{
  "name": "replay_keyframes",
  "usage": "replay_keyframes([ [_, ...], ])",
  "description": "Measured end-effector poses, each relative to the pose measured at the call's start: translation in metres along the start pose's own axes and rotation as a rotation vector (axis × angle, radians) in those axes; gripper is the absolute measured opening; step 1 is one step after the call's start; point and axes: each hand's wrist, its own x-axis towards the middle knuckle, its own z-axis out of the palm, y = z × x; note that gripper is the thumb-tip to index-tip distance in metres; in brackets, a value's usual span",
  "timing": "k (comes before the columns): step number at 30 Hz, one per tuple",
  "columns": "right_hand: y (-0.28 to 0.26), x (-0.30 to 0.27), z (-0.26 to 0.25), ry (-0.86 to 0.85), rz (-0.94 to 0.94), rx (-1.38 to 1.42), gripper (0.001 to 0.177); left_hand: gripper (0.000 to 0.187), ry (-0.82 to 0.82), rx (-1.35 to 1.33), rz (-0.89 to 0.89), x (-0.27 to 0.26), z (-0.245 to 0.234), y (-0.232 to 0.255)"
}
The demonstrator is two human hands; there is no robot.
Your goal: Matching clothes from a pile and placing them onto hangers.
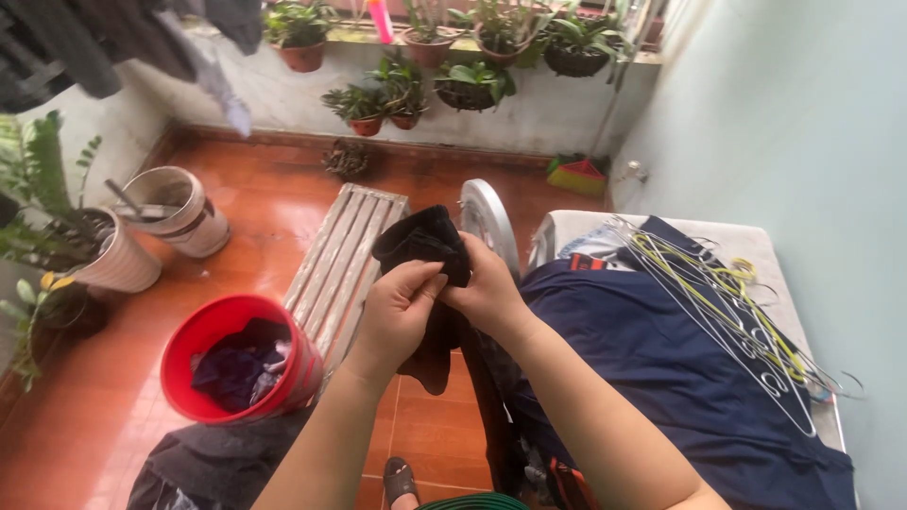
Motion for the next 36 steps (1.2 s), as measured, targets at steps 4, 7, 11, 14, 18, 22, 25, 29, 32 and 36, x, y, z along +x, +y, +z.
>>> replay_keyframes([
  [4, 0.016, 0.01, 0.022, -0.049, 0.019, 0.068, 0.058, 0.02, 0.002, -0.031, 0.006, -0.011, -0.023, -0.011],
  [7, 0.017, 0.017, 0.035, -0.076, 0.061, 0.138, 0.062, 0.024, 0.04, -0.008, 0.012, -0.017, -0.038, -0.008],
  [11, 0.015, 0.024, 0.045, -0.137, 0.059, 0.079, 0.054, 0.022, 0.079, 0.131, -0.036, -0.023, -0.053, 0.001],
  [14, 0.017, 0.028, 0.047, -0.171, 0.077, 0.072, 0.048, 0.028, 0.137, 0.296, -0.066, -0.02, -0.062, 0.035],
  [18, 0.034, 0.026, 0.048, -0.246, 0.074, 0.174, 0.045, 0.067, 0.176, 0.606, 0.099, -0.002, -0.072, 0.057],
  [22, 0.025, 0.022, 0.045, -0.261, 0.036, 0.188, 0.046, 0.065, 0.083, 0.724, 0.178, 0.01, -0.08, 0.046],
  [25, 0.024, 0.018, 0.039, -0.225, 0.035, 0.214, 0.047, 0.041, 0.031, 0.692, 0.079, 0.018, -0.081, 0.047],
  [29, 0.034, -0.006, 0.032, -0.121, -0.079, 0.089, 0.071, 0.033, 0.16, 0.611, 0.074, 0.024, -0.085, 0.058],
  [32, 0.064, -0.028, 0.038, -0.138, 0.097, 0.039, 0.095, 0.034, 0.268, 0.527, 0.091, 0.03, -0.093, 0.069],
  [36, 0.131, -0.068, 0.051, -0.215, 0.371, -0.037, 0.126, 0.036, 0.315, 0.278, 0.045, 0.031, -0.1, 0.072],
])
